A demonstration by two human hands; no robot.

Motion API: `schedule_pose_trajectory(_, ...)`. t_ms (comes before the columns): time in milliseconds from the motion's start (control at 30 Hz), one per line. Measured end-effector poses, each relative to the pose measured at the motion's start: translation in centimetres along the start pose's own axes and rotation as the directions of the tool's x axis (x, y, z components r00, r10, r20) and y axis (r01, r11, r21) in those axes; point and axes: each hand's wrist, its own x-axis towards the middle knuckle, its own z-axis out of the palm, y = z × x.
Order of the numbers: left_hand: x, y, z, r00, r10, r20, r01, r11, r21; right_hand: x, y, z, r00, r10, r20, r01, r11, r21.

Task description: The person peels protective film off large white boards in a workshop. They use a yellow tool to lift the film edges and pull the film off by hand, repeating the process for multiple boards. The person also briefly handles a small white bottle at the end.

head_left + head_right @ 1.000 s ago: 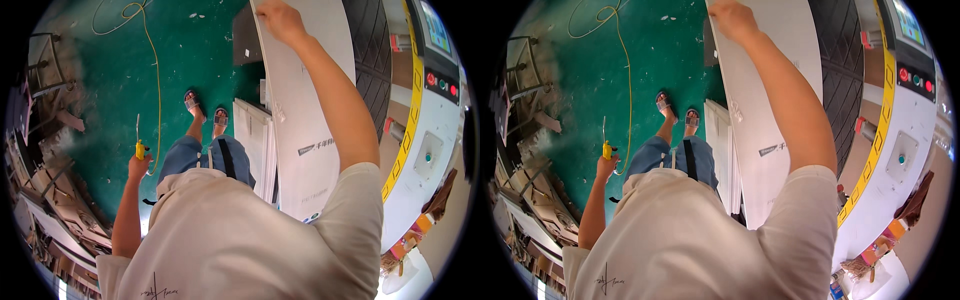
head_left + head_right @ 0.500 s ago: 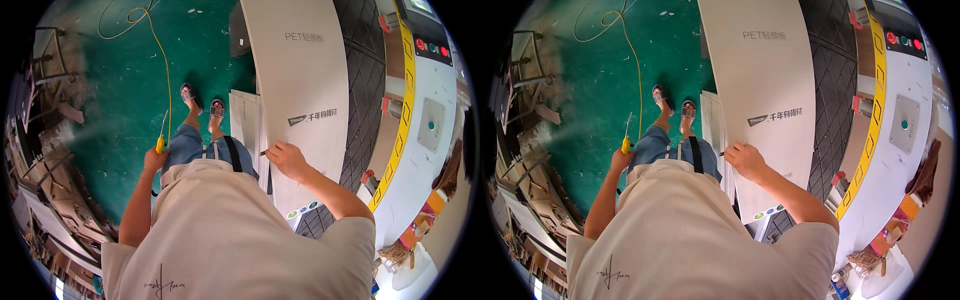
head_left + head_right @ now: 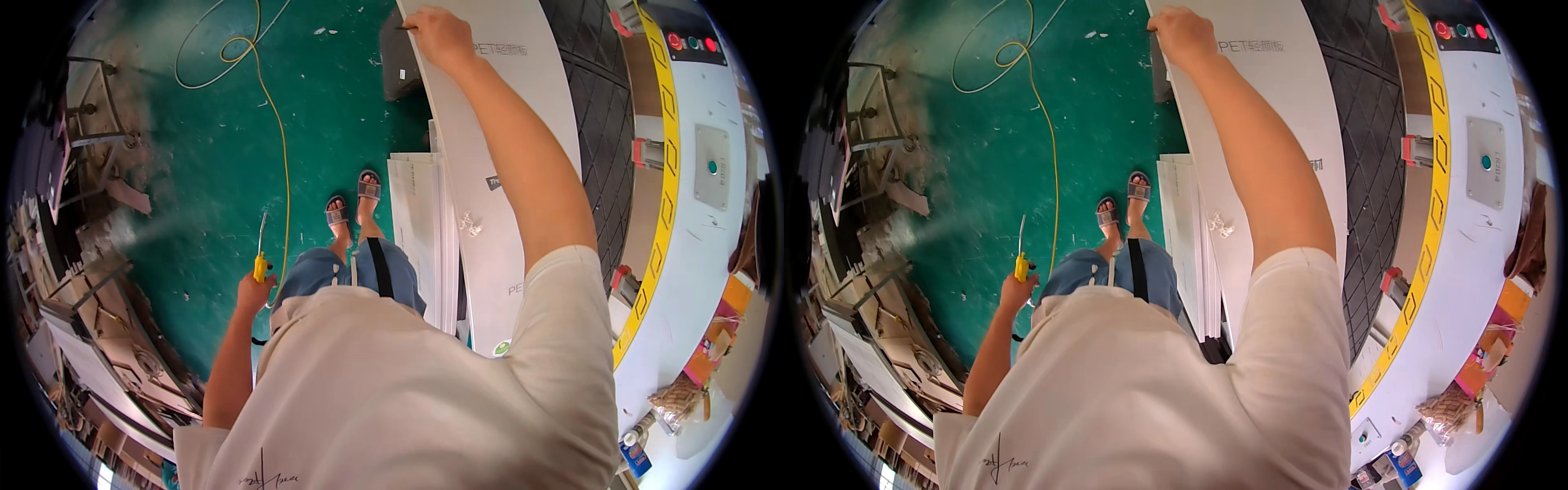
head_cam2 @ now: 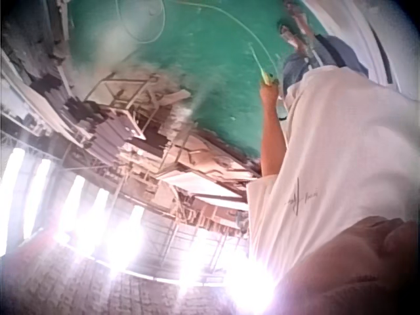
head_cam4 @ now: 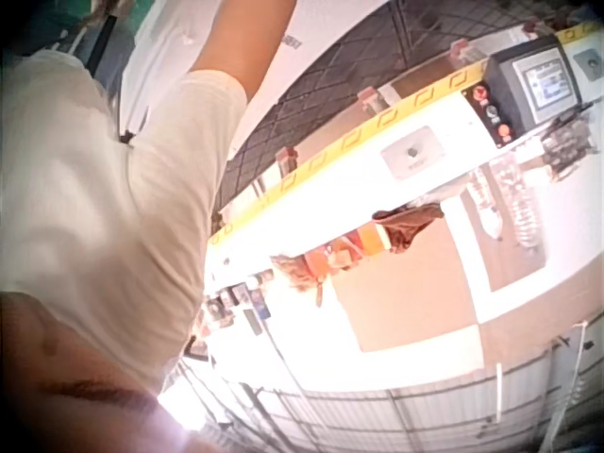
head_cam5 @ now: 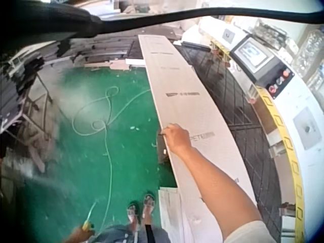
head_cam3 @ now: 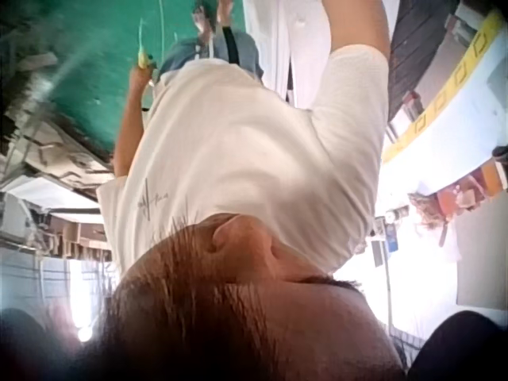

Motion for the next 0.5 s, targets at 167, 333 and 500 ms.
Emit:
schedule_pose_trajectory(167,-0.3,-3.0,-0.7,0.998,-0.066,-0.014,0.064,0.989,-0.13,-2.7,1.1,0.4,0.977,-0.199,0.07,0.208,0.967,-0.148)
schedule_pose_trajectory(333,0.5,-7.3,-0.3,0.992,-0.126,0.013,0.126,0.978,-0.166,-16.5,-0.7,-2.9,0.943,-0.319,0.096,0.318,0.948,0.021)
schedule_pose_trajectory(500,2.9,-9.3,-0.1,0.995,-0.073,0.073,0.08,0.992,-0.101,-32.3,-7.3,-9.2,0.898,-0.276,0.342,0.269,0.961,0.071)
